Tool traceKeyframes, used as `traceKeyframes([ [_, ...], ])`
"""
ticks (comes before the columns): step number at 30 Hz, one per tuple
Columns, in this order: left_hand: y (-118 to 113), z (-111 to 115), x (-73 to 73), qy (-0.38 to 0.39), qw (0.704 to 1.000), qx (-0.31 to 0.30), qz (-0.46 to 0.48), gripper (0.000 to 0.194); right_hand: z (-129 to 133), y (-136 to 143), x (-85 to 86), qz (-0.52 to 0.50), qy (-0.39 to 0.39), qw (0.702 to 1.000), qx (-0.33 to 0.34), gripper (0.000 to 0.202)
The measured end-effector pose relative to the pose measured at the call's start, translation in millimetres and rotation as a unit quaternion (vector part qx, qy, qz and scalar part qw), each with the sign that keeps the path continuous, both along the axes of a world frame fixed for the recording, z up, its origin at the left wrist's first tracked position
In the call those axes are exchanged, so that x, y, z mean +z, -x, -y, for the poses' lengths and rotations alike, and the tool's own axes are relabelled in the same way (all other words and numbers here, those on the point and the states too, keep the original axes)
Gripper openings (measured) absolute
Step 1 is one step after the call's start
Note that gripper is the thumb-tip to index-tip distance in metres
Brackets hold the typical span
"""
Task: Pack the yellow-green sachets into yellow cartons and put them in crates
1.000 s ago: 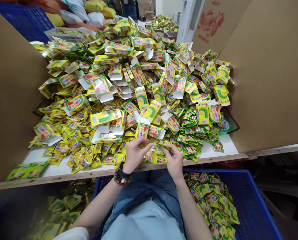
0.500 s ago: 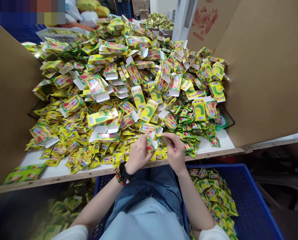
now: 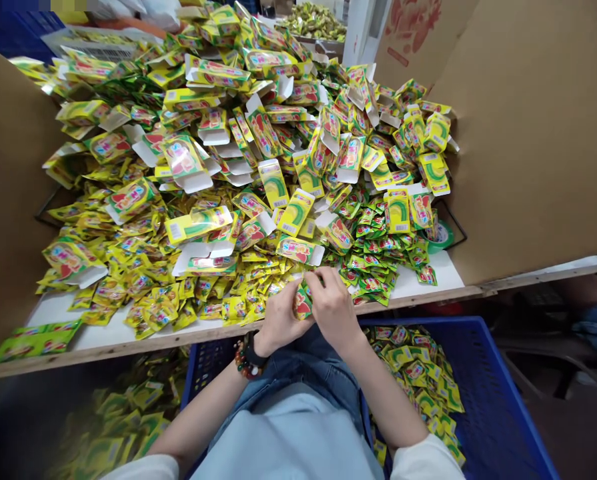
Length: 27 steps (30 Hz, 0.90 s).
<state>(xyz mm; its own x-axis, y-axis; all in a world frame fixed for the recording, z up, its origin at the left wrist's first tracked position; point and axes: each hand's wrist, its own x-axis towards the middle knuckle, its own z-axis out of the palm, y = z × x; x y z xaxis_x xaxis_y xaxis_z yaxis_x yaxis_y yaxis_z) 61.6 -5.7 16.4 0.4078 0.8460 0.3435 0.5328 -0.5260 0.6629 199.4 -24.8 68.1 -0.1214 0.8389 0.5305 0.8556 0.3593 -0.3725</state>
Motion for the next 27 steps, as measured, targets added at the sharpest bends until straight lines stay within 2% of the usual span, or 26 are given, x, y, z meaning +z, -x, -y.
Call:
traceKeyframes([
  [2, 1, 2, -4.3, 0.01, 0.999, -0.014, 0.027, 0.056, 6, 4, -7.1, 0.024, -0.03, 0.999, 0.009, 0.028],
  [4, -1, 6, -10.1, 0.011, 0.999, 0.002, 0.036, 0.053, 13, 6, -12.9, 0.026, -0.033, 0.999, -0.005, 0.023],
  [8, -10, 17, -22.0, -0.025, 0.997, 0.071, 0.032, 0.045, 24, 12, -19.5, -0.019, -0.033, 0.995, -0.087, 0.017],
  [12, -18, 24, -28.3, -0.102, 0.992, 0.073, 0.033, 0.041, 28, 24, -23.6, -0.092, -0.019, 0.985, -0.148, 0.018],
  [15, -16, 24, -30.9, -0.122, 0.989, 0.082, 0.034, 0.042, 32, 28, -26.2, -0.141, 0.031, 0.984, -0.103, 0.027],
  [17, -13, 24, -33.2, -0.117, 0.988, 0.085, 0.047, 0.051, 34, 25, -28.5, -0.214, 0.04, 0.973, -0.08, 0.032],
  [19, -10, 24, -36.8, -0.134, 0.986, 0.08, 0.064, 0.063, 33, 19, -32.6, -0.329, 0.05, 0.94, -0.075, 0.044],
  [21, -10, 24, -41.3, -0.173, 0.98, 0.066, 0.07, 0.061, 30, 14, -38.2, -0.432, 0.113, 0.894, -0.039, 0.057],
  [23, -11, 23, -45.8, -0.196, 0.977, 0.046, 0.07, 0.049, 26, 11, -43.1, -0.481, 0.208, 0.851, 0.029, 0.054],
  [24, -12, 23, -47.5, -0.198, 0.977, 0.039, 0.074, 0.045, 26, 10, -44.5, -0.484, 0.24, 0.84, 0.054, 0.047],
  [25, -13, 23, -48.7, -0.194, 0.977, 0.037, 0.083, 0.045, 26, 10, -45.1, -0.477, 0.252, 0.839, 0.069, 0.043],
  [27, -15, 23, -49.7, -0.181, 0.977, 0.041, 0.103, 0.047, 28, 11, -44.3, -0.442, 0.233, 0.862, 0.087, 0.038],
])
